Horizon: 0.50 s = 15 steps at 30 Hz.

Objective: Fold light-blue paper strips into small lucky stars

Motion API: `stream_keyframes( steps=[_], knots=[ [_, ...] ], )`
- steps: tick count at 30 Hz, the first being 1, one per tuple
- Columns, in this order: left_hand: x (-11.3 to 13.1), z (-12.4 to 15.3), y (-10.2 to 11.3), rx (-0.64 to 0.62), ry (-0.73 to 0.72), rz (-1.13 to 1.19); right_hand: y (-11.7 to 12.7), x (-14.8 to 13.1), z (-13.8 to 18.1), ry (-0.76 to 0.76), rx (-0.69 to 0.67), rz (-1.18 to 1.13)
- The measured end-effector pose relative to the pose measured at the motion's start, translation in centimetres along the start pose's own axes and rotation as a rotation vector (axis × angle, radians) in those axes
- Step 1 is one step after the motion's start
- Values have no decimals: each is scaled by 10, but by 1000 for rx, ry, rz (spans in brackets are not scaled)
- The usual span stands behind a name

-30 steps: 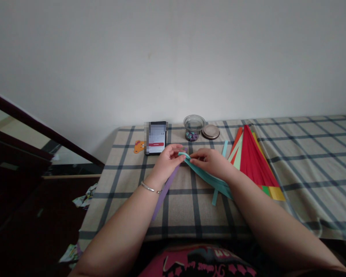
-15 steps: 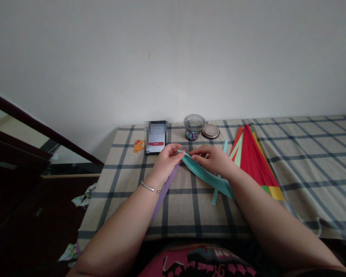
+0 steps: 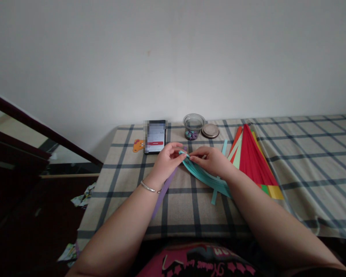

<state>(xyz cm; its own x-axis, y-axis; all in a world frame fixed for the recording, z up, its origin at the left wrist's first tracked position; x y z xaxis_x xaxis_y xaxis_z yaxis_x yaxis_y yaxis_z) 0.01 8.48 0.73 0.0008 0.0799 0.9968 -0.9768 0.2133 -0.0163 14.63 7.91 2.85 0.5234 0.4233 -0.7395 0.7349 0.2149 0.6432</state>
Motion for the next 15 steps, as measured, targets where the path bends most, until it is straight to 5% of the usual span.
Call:
stream_keyframes(
  steps=[15],
  knots=[
    [4,1,-2,-8,-10,-84,-2,4,0,-26,-6,-21]
  ],
)
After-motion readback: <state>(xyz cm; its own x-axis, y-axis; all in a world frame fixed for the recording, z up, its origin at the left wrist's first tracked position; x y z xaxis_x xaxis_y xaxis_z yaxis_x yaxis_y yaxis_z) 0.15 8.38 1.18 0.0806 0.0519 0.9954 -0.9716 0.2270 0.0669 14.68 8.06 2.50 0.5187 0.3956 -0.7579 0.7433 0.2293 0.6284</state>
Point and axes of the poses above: each hand's wrist, its own z-axis away from the middle knuckle, its own y-axis out of the back of the hand, x = y × z, the point moved 7 cm from there along -z, towards the middle knuckle, and after that the axes turned 9 degrees about y, right-handed, at the moved point
